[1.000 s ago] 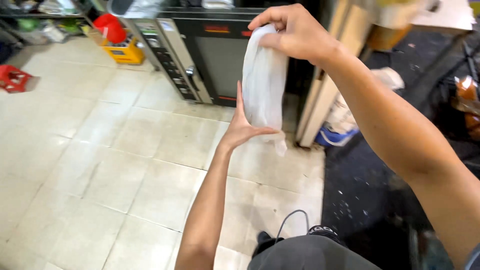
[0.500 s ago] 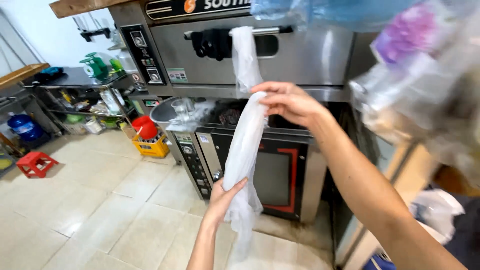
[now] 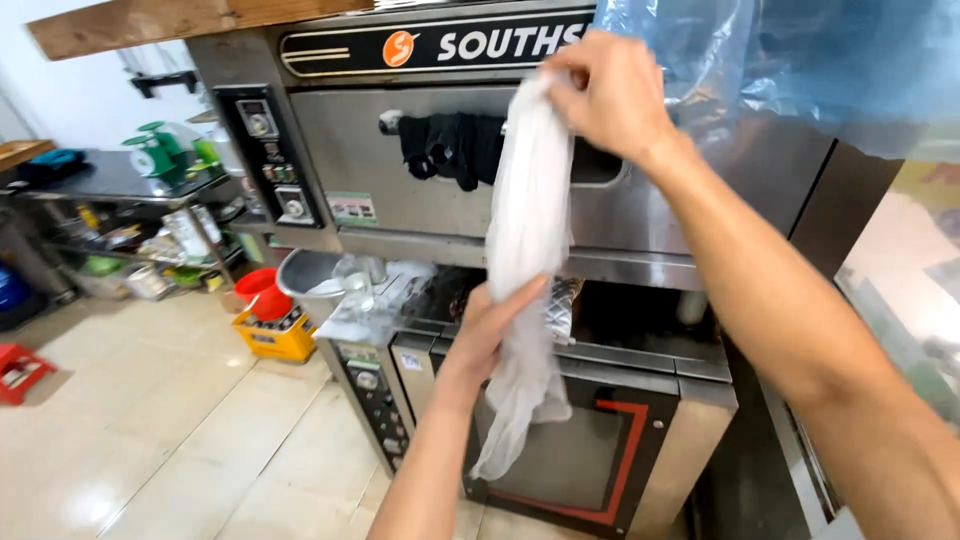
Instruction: Cleaning food preparation surfaces with a cloth, adjusting a grill, and hanging towels in a bakery production area.
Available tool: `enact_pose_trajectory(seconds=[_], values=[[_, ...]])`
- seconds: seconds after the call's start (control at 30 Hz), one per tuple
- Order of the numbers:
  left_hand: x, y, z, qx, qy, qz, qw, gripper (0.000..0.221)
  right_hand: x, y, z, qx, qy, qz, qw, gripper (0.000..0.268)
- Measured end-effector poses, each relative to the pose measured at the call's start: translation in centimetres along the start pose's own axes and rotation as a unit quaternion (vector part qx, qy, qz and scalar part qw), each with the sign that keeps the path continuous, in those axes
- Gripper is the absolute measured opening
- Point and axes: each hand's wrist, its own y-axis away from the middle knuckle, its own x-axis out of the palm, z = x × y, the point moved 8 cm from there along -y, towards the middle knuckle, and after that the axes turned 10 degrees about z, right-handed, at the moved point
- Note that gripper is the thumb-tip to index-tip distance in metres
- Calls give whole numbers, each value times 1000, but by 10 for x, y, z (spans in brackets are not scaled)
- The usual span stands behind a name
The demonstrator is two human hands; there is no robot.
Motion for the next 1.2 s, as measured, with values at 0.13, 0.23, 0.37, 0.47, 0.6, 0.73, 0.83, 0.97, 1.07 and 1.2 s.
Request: enact_pose_trajectory(seconds=[0.13, 0.23, 0.37, 0.47, 0.6, 0.73, 0.83, 0.97, 1.07, 1.2], values=[[13, -89, -16, 1, 91, 32, 995, 55, 26, -39, -46, 68, 20, -37, 997, 19], [8, -151, -18, -13, 95, 13, 995, 60, 62, -55, -84, 70, 152, 5, 986, 26], [12, -220, -34, 42, 103, 122, 986, 59, 124, -37, -171, 187, 282, 269, 902, 20], [9, -261, -33, 16, 121, 161, 979, 55, 161, 9, -239, 140, 152, 377, 903, 39], [23, -325, -54, -42, 246, 261, 932, 46, 91, 7, -137, 141, 120, 190, 964, 43], [52, -378, -76, -77, 243, 332, 908, 41, 58, 74, -103, 277, -16, -137, 951, 22], [63, -401, -89, -76, 204, 358, 908, 38, 106, 143, -155, 399, -151, -127, 895, 19], [50, -404, -82, -111, 82, 411, 901, 33, 180, 159, -184, 285, -327, -84, 897, 47], [36, -389, -70, -168, -1, 395, 903, 32, 192, 132, -174, 336, -432, -155, 822, 76], [26, -374, -66, -206, -42, 348, 914, 37, 219, 122, -183, 335, -533, -196, 752, 60]])
